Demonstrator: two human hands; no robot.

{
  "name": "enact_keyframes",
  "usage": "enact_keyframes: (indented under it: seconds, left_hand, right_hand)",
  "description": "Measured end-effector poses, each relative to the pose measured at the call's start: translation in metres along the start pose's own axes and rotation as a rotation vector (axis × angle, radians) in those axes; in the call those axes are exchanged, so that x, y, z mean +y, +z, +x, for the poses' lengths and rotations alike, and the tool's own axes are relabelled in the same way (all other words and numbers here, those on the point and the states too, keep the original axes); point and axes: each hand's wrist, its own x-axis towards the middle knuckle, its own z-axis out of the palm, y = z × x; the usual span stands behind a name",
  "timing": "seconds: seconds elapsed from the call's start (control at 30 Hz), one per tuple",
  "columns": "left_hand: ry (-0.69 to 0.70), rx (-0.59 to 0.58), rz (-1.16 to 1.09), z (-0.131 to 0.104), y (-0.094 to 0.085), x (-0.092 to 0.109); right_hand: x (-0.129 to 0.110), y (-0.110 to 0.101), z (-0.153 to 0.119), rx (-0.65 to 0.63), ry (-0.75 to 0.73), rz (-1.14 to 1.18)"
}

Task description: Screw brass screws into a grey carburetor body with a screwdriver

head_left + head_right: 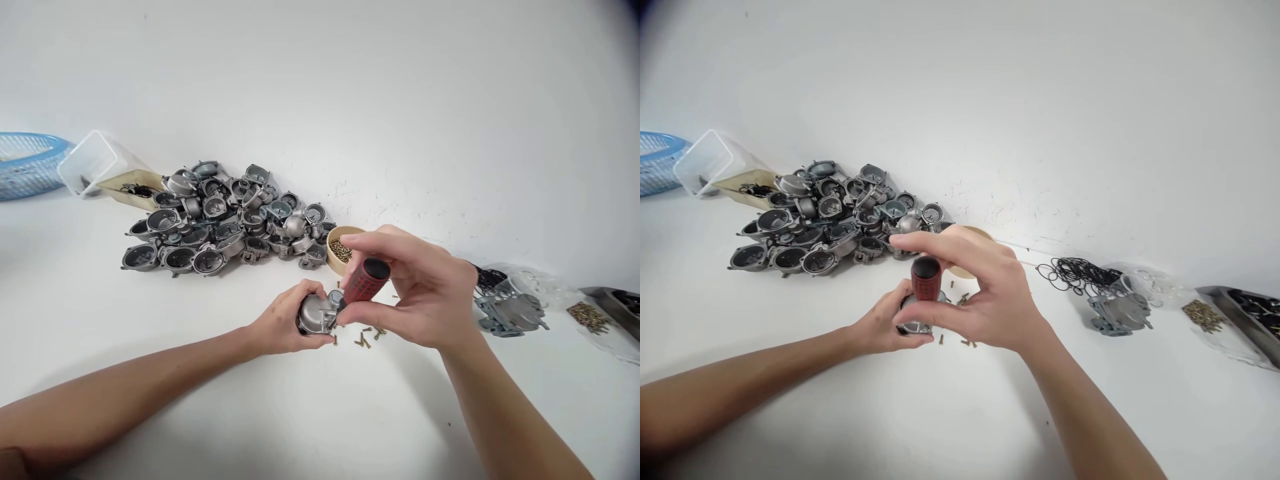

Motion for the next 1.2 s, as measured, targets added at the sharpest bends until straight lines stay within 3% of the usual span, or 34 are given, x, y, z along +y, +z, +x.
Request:
enact_keyframes:
  seconds: [0.2,0.4,0.57,0.73,0.9,1.07,1.2]
  left_hand:
    - [0.032,0.007,0.011,0.0,0.0,0.0]
    - [-0.005,0.005,-0.019,-0.001,0.002,-0.003]
    - [0.056,0.009,0.0,0.001,0.001,0.0]
    - [0.053,0.014,0.013,0.002,0.001,0.001]
    - [0.045,0.022,-0.006,0.001,0.002,-0.002]
    - [0.023,0.006,-0.026,0.001,0.001,0.001]
    - [0.0,-0.001,-0.024,0.001,0.0,0.002]
  right_hand:
    - [-0.004,0.002,-0.001,-0.088,0.023,0.077]
    - [-0.001,0.008,0.0,0.042,-0.033,0.006]
    - [-0.005,0.0,0.0,-0.098,0.019,0.034]
    - [-0.002,-0.001,-0.002,0.013,-0.067,-0.1]
    - [-0.006,-0.002,0.0,-0.087,-0.055,-0.024]
    - [-0.009,-0.004,0.003,-0.011,-0.082,-0.116]
    - [-0.009,-0.003,0.004,-0.076,-0.053,-0.075]
